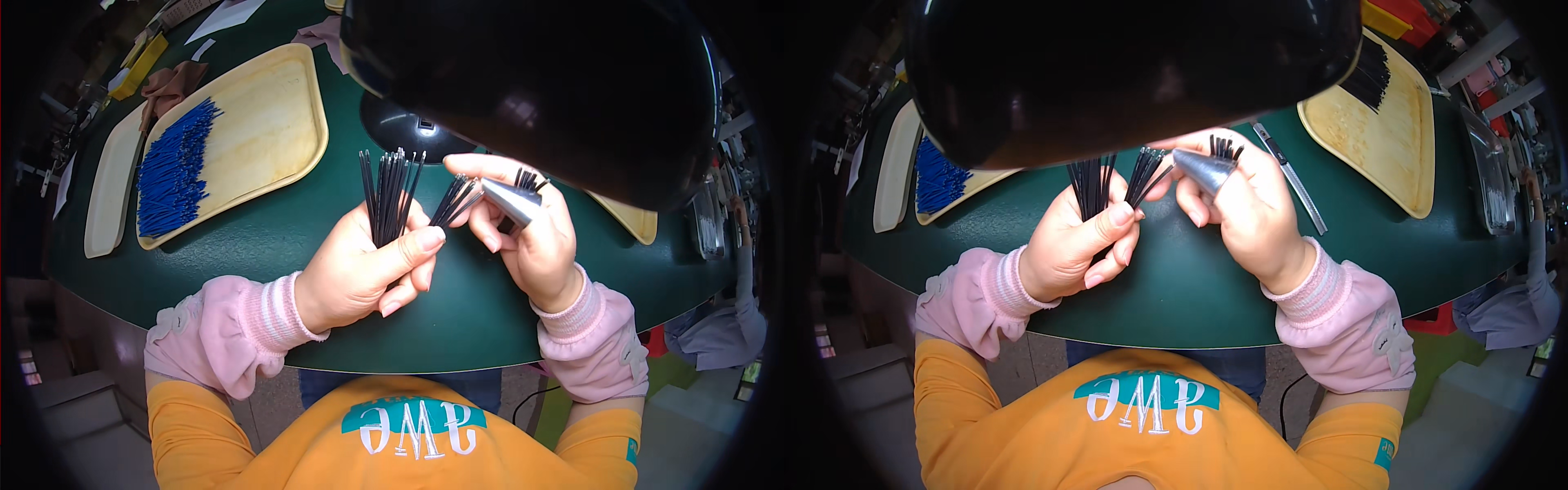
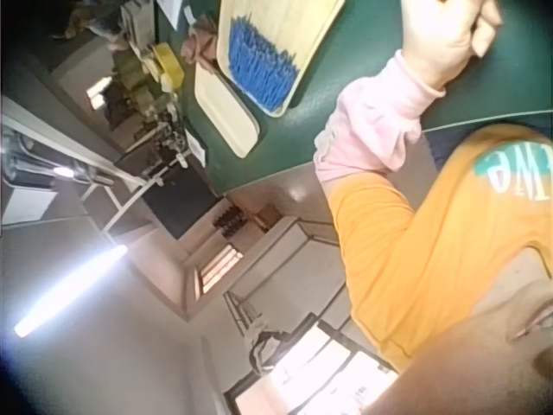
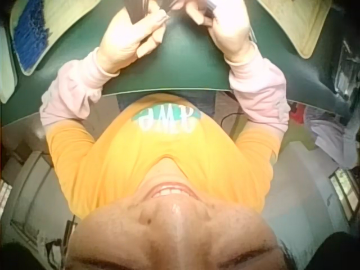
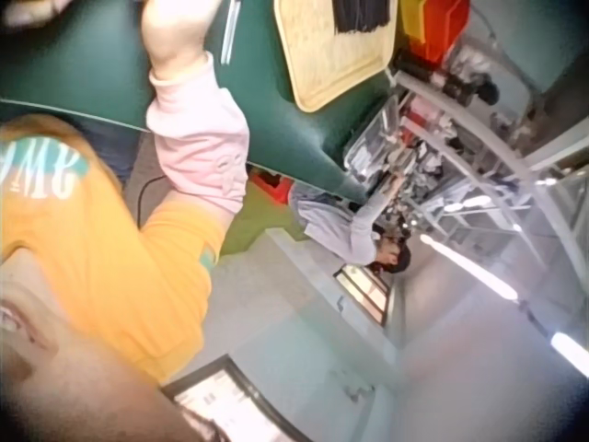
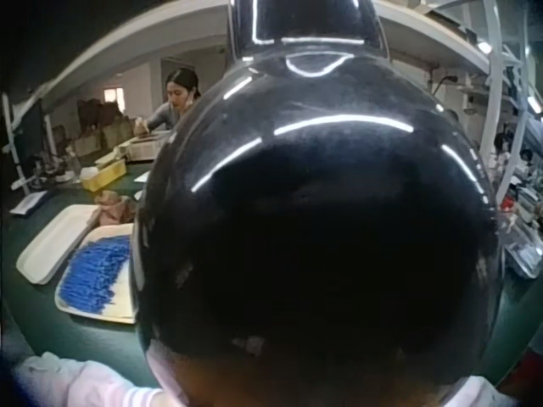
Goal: Assembling small black components and placing them into trays at a factory workstation.
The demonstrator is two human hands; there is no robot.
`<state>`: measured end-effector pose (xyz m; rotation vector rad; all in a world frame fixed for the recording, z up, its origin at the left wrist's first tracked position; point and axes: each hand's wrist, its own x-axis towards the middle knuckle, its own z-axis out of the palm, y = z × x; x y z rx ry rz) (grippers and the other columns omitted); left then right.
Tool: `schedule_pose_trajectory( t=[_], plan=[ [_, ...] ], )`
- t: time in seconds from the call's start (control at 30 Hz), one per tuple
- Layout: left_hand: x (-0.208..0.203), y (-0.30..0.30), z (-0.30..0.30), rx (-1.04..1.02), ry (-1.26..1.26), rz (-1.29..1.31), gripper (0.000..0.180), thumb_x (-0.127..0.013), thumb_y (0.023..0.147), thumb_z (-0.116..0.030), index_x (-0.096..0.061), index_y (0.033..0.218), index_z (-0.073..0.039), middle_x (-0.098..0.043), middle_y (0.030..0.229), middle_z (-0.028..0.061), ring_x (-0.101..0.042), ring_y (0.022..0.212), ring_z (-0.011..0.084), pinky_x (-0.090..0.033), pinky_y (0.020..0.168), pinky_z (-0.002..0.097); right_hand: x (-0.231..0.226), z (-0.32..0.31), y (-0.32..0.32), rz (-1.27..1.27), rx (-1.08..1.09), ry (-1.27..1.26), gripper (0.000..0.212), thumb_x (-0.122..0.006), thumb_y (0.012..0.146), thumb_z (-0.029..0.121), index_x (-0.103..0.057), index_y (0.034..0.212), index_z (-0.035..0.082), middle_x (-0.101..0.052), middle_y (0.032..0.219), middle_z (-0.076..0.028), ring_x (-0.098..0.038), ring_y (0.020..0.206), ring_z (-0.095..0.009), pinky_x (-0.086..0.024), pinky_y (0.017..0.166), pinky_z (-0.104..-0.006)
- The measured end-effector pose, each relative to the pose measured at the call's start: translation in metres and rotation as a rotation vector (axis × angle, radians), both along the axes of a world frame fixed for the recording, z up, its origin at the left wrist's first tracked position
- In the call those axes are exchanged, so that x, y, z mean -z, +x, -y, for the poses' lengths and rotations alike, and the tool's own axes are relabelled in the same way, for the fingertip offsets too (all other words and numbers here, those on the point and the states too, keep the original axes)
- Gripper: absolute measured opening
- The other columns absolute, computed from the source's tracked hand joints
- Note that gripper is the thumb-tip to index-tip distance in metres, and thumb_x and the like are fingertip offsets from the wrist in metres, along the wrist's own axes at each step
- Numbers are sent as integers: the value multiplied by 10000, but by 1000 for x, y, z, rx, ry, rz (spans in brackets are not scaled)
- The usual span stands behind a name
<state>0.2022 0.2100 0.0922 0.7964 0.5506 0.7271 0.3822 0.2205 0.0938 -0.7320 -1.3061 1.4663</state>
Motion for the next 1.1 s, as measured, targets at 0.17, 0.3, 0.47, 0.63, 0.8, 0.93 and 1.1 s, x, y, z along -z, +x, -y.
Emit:
schedule_pose_trajectory(
  t=[0.17,0.3,0.47,0.63,0.8,0.93,1.1],
  plan=[
    [-3,0,1,5,30,-43,172,-442,865,-158,-428,750,-31,-493,541,44,-402,328,65,-286,292,164,2,-1,-1,-19,6,-83,254,-356,829,62,-496,1022,-25,-567,771,-85,-406,532,-44,-316,483,-145],
    [-3,0,-1,-1,28,-43,170,-439,867,-158,-426,755,-30,-488,531,44,-403,325,65,-287,290,163,-1,-1,0,37,-20,-63,257,-375,827,69,-513,1020,-27,-563,785,-72,-391,532,-36,-325,495,-149],
    [1,0,0,-2,72,-92,90,-420,869,-127,-425,869,-37,-495,539,79,-359,285,80,-261,272,174,-3,-1,1,113,55,129,228,-430,809,61,-512,996,-41,-571,827,-66,-449,601,-39,-373,557,-160],
    [-5,2,1,-41,60,-96,141,-465,848,-114,-424,747,-25,-496,537,44,-400,330,54,-309,308,168,-2,0,7,108,48,81,249,-461,765,-34,-490,1012,-52,-568,900,-91,-545,829,-122,-433,750,-224],
    [-2,2,3,-75,125,-141,119,-474,842,-103,-417,768,-29,-499,544,44,-401,334,52,-322,317,169,-3,3,-1,215,142,175,259,-443,771,-35,-488,1025,-48,-568,898,-91,-553,764,-108,-439,701,-212],
    [1,2,5,-86,134,-134,78,-448,852,-97,-413,819,-35,-500,544,62,-384,311,67,-292,293,174,-3,1,1,201,132,205,261,-435,765,-41,-493,1020,-45,-573,852,-81,-528,716,-77,-428,660,-188],
    [2,3,5,-90,146,-130,52,-427,859,-86,-418,855,-35,-502,541,84,-366,286,83,-265,270,180,2,2,-2,161,140,202,243,-437,783,-14,-501,1017,-35,-581,821,-78,-517,687,-60,-421,632,-175]
  ],
)
